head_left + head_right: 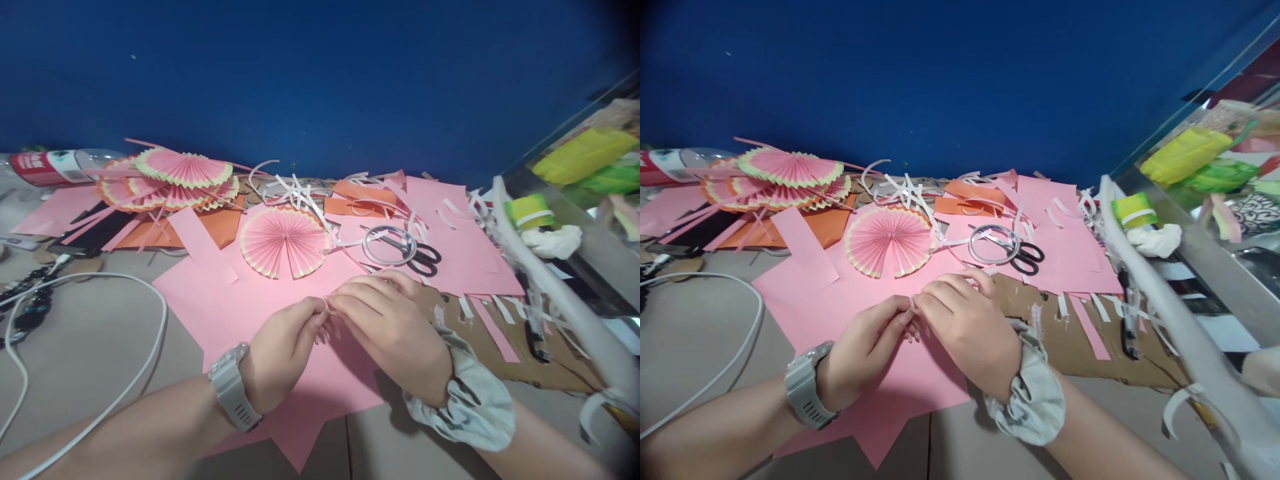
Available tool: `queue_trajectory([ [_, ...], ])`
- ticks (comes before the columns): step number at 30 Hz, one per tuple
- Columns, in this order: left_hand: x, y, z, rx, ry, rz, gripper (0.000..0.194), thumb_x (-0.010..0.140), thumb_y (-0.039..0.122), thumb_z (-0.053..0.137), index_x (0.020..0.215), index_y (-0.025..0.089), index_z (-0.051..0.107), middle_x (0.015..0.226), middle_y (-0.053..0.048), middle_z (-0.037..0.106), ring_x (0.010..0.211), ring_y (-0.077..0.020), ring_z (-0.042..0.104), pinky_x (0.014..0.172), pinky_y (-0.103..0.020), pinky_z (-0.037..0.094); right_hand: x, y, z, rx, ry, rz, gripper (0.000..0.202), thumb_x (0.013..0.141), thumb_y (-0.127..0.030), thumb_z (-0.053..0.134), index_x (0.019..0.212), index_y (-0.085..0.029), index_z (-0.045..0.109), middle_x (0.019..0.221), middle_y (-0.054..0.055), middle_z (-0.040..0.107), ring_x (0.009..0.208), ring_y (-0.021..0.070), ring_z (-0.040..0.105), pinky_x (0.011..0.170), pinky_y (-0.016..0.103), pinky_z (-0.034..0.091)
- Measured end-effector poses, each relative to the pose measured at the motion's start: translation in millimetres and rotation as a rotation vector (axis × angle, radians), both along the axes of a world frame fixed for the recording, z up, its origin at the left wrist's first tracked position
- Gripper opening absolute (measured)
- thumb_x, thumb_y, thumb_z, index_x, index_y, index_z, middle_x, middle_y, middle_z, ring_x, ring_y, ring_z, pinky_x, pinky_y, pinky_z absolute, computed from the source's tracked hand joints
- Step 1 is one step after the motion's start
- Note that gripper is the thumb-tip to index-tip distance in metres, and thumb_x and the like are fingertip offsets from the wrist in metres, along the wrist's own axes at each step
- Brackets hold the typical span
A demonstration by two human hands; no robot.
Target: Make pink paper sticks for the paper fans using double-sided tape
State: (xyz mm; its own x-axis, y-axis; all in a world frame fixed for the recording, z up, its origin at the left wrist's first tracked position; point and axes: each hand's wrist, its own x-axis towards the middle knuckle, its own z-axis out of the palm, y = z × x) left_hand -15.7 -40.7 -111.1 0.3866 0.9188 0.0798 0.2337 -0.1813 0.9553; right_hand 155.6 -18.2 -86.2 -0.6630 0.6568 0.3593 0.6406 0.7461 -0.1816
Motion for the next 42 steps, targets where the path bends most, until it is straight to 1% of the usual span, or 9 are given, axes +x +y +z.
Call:
queue_trajectory([
  [5,-1,0,-0.2,-0.013,0.007,-0.010,0.022,0.093,0.014,0.032,0.086,0.018,0.052,0.078,-0.001,0.060,0.071,-0.0110,0.057,0.069,-0.021,0.045,-2,0,2.2,-0.032,0.024,-0.010,0.024,0.092,-0.016,0.037,0.087,-0.013,0.060,0.086,0.007,0.063,0.086,0.0197,0.053,0.078,0.036,0.038],
  [12,-1,0,-2.0,-0.022,0.004,-0.029,0.023,0.094,0.015,0.032,0.090,0.017,0.054,0.082,-0.002,0.063,0.073,-0.0120,0.058,0.071,-0.024,0.047,-3,-1,3.4,-0.064,0.062,-0.059,0.021,0.092,-0.018,0.039,0.084,-0.017,0.059,0.084,0.002,0.064,0.084,0.0170,0.054,0.084,0.038,0.028],
  [20,0,0,-3.5,-0.068,-0.035,-0.022,0.021,0.095,0.020,0.032,0.089,0.016,0.051,0.081,-0.003,0.065,0.071,-0.0111,0.059,0.069,-0.023,0.048,-3,0,5.3,-0.129,0.085,-0.065,0.016,0.089,-0.015,0.042,0.086,-0.019,0.058,0.087,0.000,0.064,0.086,0.0167,0.054,0.085,0.037,0.027],
  [30,1,0,-1.9,-0.113,-0.093,-0.024,0.021,0.096,0.022,0.033,0.085,0.015,0.051,0.082,-0.004,0.065,0.070,-0.0113,0.058,0.068,-0.025,0.048,-2,-1,2.8,-0.126,0.098,-0.095,0.011,0.087,-0.014,0.046,0.087,-0.019,0.056,0.087,0.000,0.064,0.090,0.0176,0.056,0.087,0.038,0.028],
  [33,1,0,-1.7,-0.174,-0.168,-0.031,0.020,0.095,0.024,0.034,0.086,0.016,0.049,0.078,-0.004,0.064,0.069,-0.0121,0.059,0.068,-0.028,0.049,1,2,4.5,-0.127,0.182,-0.193,0.010,0.086,-0.016,0.048,0.086,-0.020,0.057,0.089,0.000,0.065,0.093,0.0181,0.056,0.090,0.039,0.030],
  [36,2,-1,-2.2,-0.238,-0.274,-0.025,0.019,0.095,0.027,0.035,0.087,0.016,0.048,0.076,-0.003,0.063,0.066,-0.0125,0.060,0.065,-0.029,0.050,16,17,7.6,-0.161,0.372,-0.401,0.012,0.086,-0.020,0.049,0.080,-0.019,0.059,0.087,0.003,0.065,0.086,0.0169,0.058,0.082,0.034,0.039],
  [37,2,-2,-2.3,-0.250,-0.307,-0.022,0.019,0.095,0.028,0.035,0.086,0.017,0.047,0.076,-0.003,0.062,0.065,-0.0126,0.060,0.064,-0.030,0.051,25,25,8.8,-0.185,0.460,-0.494,0.012,0.086,-0.023,0.050,0.081,-0.019,0.060,0.086,0.004,0.065,0.079,0.0156,0.059,0.074,0.031,0.043],
  [39,2,-3,-2.1,-0.259,-0.362,-0.011,0.020,0.095,0.030,0.036,0.084,0.017,0.047,0.075,-0.002,0.062,0.064,-0.0128,0.060,0.062,-0.031,0.051,49,44,11.4,-0.175,0.561,-0.662,0.015,0.085,-0.026,0.050,0.084,-0.018,0.063,0.074,0.003,0.065,0.069,0.0142,0.059,0.068,0.029,0.044],
  [42,1,-5,-0.5,-0.258,-0.430,0.006,0.020,0.094,0.032,0.038,0.084,0.017,0.048,0.072,-0.001,0.060,0.062,-0.0129,0.059,0.058,-0.031,0.052,88,75,17.9,-0.023,0.680,-0.811,0.018,0.082,-0.025,0.053,0.081,-0.012,0.066,0.079,0.010,0.067,0.074,0.0168,0.061,0.070,0.031,0.045],
])
